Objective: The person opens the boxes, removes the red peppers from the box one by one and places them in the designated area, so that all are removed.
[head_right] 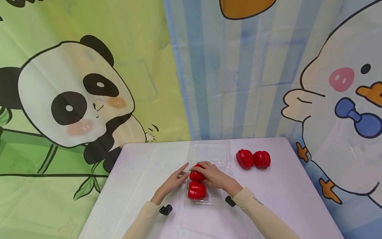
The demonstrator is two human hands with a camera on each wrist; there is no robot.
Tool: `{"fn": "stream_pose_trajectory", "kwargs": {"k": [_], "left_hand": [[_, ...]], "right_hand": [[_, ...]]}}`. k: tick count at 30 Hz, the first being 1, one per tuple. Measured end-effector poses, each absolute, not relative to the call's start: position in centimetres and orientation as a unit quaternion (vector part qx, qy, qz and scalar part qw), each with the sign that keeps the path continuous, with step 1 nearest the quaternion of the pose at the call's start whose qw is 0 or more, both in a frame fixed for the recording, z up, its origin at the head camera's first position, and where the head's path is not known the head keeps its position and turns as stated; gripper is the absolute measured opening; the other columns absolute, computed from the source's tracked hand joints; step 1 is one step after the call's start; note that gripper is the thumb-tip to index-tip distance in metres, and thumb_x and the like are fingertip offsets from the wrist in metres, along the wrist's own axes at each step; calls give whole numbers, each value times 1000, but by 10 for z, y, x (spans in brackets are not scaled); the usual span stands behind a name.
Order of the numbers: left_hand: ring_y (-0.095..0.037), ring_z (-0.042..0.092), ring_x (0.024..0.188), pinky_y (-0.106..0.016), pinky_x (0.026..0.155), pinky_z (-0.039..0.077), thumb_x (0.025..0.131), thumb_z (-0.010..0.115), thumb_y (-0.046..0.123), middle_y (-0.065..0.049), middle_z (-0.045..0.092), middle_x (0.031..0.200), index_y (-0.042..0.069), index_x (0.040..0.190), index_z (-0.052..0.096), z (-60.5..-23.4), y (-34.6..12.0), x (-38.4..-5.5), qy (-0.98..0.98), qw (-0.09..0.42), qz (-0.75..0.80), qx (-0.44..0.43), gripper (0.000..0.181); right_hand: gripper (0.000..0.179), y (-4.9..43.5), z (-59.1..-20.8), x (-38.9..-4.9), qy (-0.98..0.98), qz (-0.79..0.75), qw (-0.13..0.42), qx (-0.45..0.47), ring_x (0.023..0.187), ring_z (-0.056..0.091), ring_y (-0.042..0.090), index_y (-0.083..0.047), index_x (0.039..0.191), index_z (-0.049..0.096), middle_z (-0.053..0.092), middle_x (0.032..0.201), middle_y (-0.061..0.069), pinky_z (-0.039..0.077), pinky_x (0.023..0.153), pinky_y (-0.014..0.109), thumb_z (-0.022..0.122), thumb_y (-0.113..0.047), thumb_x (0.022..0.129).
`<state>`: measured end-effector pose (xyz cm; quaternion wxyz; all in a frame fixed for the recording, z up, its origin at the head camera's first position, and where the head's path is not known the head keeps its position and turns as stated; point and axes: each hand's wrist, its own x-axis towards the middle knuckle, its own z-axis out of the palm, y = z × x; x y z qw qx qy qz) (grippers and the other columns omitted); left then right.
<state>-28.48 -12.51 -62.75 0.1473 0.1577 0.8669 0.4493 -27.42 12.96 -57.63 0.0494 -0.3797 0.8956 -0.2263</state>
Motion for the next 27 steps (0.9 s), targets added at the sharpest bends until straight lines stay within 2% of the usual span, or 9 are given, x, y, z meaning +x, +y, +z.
{"fn": "stream_pose_trajectory", "kwargs": {"k": [14, 27], "left_hand": [[-23, 70, 95, -46, 92, 57, 106, 49, 33, -18, 64, 131, 23, 160, 28, -626, -125, -283, 867, 149, 449, 155, 59], [-21, 69, 91, -43, 88, 57, 106, 49, 37, -16, 64, 130, 25, 160, 29, -627, -125, -283, 870, 149, 446, 150, 59]], "right_hand": [[80, 129, -575, -274, 896, -231, 46, -378, 141, 37, 37, -22, 149, 45, 42, 153, 14, 48, 103, 59, 80, -3, 81], [79, 129, -571, -275, 896, -228, 40, -379, 141, 38, 35, -23, 150, 43, 41, 154, 12, 51, 102, 53, 80, -4, 82]]}}
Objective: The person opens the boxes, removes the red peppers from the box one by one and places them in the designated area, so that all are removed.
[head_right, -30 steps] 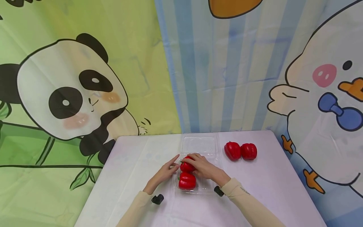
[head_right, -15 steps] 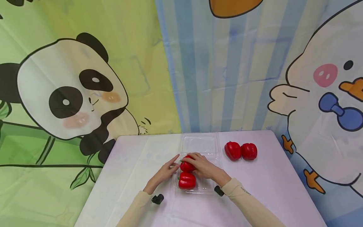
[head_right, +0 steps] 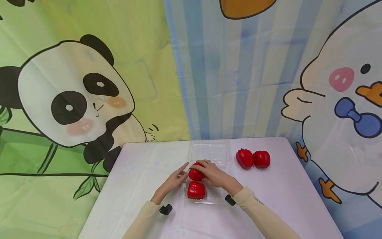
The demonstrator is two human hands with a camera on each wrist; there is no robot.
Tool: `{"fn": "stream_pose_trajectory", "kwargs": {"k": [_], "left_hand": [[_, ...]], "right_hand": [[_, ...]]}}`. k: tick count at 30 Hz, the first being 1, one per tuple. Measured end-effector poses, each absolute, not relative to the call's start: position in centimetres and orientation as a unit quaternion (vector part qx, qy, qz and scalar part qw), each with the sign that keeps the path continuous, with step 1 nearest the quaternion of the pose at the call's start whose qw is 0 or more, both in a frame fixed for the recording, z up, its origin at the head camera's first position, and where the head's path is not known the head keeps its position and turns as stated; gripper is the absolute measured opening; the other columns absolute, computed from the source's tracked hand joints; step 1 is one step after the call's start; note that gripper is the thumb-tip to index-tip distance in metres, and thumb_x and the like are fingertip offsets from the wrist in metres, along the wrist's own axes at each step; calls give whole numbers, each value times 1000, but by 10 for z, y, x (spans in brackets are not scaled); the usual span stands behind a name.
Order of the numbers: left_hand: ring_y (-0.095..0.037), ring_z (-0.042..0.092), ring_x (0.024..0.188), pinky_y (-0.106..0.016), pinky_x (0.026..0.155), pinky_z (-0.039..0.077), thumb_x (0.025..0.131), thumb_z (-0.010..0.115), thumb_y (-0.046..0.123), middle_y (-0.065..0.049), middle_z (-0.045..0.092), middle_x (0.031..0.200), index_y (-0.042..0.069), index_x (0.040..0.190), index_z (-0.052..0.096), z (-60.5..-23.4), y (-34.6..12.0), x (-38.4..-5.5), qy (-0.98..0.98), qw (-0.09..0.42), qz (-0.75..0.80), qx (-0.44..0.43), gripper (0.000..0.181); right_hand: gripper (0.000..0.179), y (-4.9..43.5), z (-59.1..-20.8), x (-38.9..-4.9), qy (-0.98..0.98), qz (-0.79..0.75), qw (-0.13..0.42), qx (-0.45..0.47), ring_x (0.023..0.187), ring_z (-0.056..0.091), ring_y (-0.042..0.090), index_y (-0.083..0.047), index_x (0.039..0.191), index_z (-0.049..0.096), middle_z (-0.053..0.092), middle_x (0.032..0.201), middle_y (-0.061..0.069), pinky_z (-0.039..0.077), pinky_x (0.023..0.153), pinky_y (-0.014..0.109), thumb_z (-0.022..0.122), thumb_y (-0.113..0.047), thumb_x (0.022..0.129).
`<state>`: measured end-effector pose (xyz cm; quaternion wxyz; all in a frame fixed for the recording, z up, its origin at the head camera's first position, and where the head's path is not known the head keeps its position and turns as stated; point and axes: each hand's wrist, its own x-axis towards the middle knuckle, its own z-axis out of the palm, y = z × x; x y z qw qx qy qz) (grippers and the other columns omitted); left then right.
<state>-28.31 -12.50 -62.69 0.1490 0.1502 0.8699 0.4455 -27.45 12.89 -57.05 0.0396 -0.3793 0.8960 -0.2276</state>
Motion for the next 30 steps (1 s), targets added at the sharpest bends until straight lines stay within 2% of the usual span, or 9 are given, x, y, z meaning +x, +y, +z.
{"fn": "stream_pose_trajectory", "kwargs": {"k": [30], "left_hand": [[-18, 67, 91, -45, 90, 56, 105, 51, 34, -16, 63, 131, 27, 160, 29, -628, -125, -284, 870, 152, 445, 147, 59]], "right_hand": [[83, 133, -560, -271, 898, -222, 31, -378, 140, 39, 35, -21, 150, 43, 43, 153, 12, 52, 100, 52, 83, -6, 79]]}}
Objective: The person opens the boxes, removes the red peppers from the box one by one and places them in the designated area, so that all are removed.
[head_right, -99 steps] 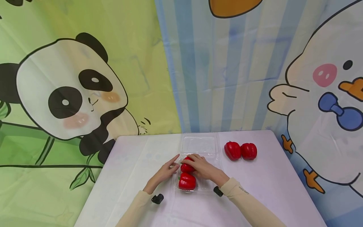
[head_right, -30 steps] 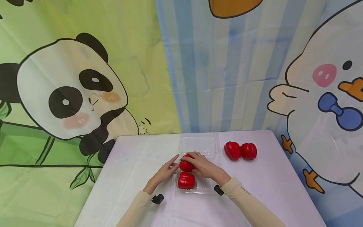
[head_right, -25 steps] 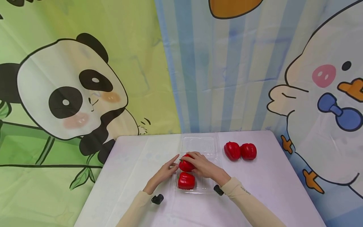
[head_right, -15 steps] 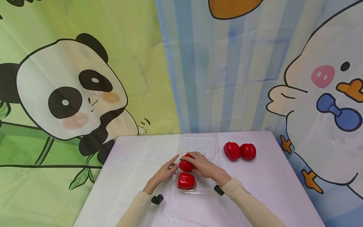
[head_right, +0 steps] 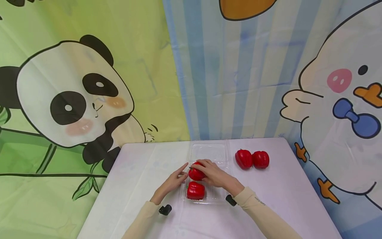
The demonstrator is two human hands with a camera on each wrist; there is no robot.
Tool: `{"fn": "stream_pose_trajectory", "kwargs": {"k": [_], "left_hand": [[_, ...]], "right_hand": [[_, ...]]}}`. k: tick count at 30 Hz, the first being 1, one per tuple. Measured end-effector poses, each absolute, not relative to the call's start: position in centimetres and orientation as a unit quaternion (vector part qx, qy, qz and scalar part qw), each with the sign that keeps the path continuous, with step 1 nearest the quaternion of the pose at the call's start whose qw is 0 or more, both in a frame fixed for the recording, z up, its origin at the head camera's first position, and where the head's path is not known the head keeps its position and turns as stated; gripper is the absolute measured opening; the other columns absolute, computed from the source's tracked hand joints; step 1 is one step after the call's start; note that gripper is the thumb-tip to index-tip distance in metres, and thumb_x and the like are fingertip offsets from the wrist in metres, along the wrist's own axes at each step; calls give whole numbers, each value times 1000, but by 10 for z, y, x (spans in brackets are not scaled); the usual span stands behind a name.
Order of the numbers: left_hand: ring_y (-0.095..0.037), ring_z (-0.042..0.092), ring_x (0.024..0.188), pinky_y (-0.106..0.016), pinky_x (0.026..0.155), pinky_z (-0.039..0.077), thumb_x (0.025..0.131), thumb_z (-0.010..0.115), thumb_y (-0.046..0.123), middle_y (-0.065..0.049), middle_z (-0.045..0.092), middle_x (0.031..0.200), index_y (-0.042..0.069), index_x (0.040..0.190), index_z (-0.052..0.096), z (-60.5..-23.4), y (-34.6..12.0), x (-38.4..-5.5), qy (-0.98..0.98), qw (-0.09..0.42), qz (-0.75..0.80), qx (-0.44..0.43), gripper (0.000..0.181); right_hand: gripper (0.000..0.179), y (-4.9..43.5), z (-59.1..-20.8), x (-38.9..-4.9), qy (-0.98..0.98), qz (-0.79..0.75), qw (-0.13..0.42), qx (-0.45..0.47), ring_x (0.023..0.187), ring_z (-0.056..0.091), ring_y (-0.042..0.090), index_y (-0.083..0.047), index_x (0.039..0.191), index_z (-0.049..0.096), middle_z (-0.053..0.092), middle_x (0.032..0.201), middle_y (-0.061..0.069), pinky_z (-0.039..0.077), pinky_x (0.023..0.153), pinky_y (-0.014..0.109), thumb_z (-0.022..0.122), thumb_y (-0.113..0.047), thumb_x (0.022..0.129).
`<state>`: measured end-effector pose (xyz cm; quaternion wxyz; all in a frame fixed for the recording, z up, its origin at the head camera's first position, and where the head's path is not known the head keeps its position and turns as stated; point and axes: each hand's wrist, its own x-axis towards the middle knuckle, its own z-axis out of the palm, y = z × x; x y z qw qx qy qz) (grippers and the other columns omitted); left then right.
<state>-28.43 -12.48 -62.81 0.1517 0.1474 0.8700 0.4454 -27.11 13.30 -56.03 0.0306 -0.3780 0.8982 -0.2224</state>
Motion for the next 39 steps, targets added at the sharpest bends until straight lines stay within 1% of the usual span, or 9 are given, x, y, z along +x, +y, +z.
{"fn": "stream_pose_trajectory", "kwargs": {"k": [7, 13, 19, 22, 30, 35, 39], "left_hand": [[-18, 66, 90, -44, 90, 56, 105, 51, 34, -16, 64, 130, 26, 159, 30, -629, -125, -285, 868, 154, 449, 146, 59], [-18, 66, 89, -44, 90, 56, 105, 51, 34, -17, 63, 132, 25, 160, 29, -629, -125, -285, 869, 153, 447, 146, 60], [-19, 67, 91, -46, 91, 56, 105, 51, 32, -18, 63, 132, 24, 160, 29, -629, -125, -284, 870, 154, 446, 145, 60], [-19, 67, 92, -46, 91, 56, 105, 52, 33, -17, 63, 132, 26, 160, 29, -628, -125, -283, 870, 155, 447, 141, 60], [-20, 67, 92, -47, 92, 56, 105, 52, 32, -17, 63, 132, 26, 160, 29, -628, -124, -283, 869, 154, 448, 140, 60], [-20, 67, 92, -47, 92, 56, 105, 52, 31, -17, 63, 131, 25, 160, 29, -628, -124, -284, 869, 153, 448, 142, 59], [-19, 66, 90, -45, 90, 56, 105, 52, 32, -16, 64, 130, 25, 160, 29, -628, -124, -284, 869, 152, 449, 140, 59]], "right_hand": [[83, 133, -560, -272, 895, -223, 11, -387, 137, 42, 37, -18, 149, 44, 45, 150, 16, 52, 99, 56, 84, -6, 78], [83, 135, -560, -271, 893, -224, -1, -391, 136, 43, 37, -18, 149, 44, 46, 149, 16, 53, 97, 55, 84, -7, 77], [81, 138, -559, -270, 895, -224, 4, -386, 137, 42, 36, -19, 149, 43, 45, 150, 15, 53, 99, 54, 84, -9, 79], [81, 139, -558, -269, 896, -223, 7, -384, 137, 42, 35, -20, 150, 43, 45, 151, 14, 52, 100, 53, 83, -9, 80], [80, 143, -556, -269, 896, -233, 4, -379, 137, 42, 37, -20, 150, 44, 45, 151, 15, 53, 99, 54, 82, -5, 80], [81, 147, -556, -268, 898, -231, 1, -373, 139, 41, 35, -21, 151, 43, 44, 152, 13, 53, 99, 51, 82, -9, 81], [79, 150, -555, -268, 897, -237, -5, -374, 139, 41, 35, -20, 151, 44, 43, 152, 14, 54, 99, 50, 82, -11, 82]]}}
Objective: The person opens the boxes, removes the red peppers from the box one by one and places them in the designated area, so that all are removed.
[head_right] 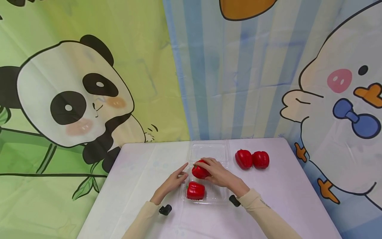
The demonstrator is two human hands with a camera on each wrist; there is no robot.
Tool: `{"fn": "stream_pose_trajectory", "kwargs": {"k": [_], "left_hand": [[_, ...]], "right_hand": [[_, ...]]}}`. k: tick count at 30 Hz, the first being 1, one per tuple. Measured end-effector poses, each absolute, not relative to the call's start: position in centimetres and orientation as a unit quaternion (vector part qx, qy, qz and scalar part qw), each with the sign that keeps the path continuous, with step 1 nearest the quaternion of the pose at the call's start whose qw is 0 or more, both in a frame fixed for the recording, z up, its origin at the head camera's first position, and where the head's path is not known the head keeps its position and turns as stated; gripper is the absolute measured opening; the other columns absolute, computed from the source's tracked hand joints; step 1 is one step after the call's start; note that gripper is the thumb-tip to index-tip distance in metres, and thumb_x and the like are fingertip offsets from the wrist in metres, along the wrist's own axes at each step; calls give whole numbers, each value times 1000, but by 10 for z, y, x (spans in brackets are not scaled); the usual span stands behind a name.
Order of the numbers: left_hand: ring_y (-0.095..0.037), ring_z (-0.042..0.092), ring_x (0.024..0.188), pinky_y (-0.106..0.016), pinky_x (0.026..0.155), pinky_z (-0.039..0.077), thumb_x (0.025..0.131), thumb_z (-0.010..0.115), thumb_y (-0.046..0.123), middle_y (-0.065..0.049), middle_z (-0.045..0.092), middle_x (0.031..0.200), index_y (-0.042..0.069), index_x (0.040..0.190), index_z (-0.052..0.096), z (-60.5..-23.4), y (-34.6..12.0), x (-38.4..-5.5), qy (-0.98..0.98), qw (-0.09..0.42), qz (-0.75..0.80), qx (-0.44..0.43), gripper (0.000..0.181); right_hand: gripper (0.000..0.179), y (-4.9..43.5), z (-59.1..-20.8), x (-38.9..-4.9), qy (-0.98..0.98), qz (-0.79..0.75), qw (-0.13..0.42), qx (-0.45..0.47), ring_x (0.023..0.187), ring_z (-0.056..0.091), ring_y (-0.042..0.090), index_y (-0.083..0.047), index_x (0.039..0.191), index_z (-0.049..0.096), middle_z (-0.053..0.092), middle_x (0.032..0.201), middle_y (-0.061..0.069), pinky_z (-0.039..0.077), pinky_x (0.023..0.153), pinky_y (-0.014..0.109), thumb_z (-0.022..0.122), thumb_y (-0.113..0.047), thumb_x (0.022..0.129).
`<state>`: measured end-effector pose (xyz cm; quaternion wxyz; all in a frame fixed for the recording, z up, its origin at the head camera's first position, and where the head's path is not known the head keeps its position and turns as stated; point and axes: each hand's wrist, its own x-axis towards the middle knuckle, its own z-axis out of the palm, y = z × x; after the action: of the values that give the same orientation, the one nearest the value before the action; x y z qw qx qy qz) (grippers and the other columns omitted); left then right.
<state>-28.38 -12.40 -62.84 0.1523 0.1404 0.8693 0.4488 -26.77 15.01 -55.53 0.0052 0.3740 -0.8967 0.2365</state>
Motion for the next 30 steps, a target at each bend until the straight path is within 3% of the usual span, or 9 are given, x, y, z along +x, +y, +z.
{"fn": "stream_pose_trajectory", "kwargs": {"k": [7, 18, 30], "left_hand": [[-19, 66, 89, -41, 86, 55, 105, 52, 31, -16, 64, 129, 25, 160, 29, -628, -124, -284, 870, 150, 449, 140, 59], [-20, 66, 91, -46, 90, 56, 105, 52, 32, -17, 63, 130, 25, 160, 29, -627, -123, -283, 868, 152, 452, 138, 59], [-21, 68, 91, -46, 90, 56, 105, 51, 30, -18, 63, 130, 25, 160, 30, -629, -124, -284, 868, 148, 452, 141, 59]], "right_hand": [[80, 154, -551, -265, -896, 246, 10, 370, 138, 41, 35, -20, 150, 44, 44, 151, 15, 55, 97, 50, 83, -12, 81], [82, 162, -553, -262, -902, 254, 16, 350, 138, 42, 35, -22, 150, 44, 45, 150, 14, 52, 98, 55, 85, -14, 79], [81, 176, -550, -259, -909, 267, 10, 319, 138, 42, 34, -25, 150, 45, 45, 150, 12, 54, 98, 52, 83, -12, 81]]}}
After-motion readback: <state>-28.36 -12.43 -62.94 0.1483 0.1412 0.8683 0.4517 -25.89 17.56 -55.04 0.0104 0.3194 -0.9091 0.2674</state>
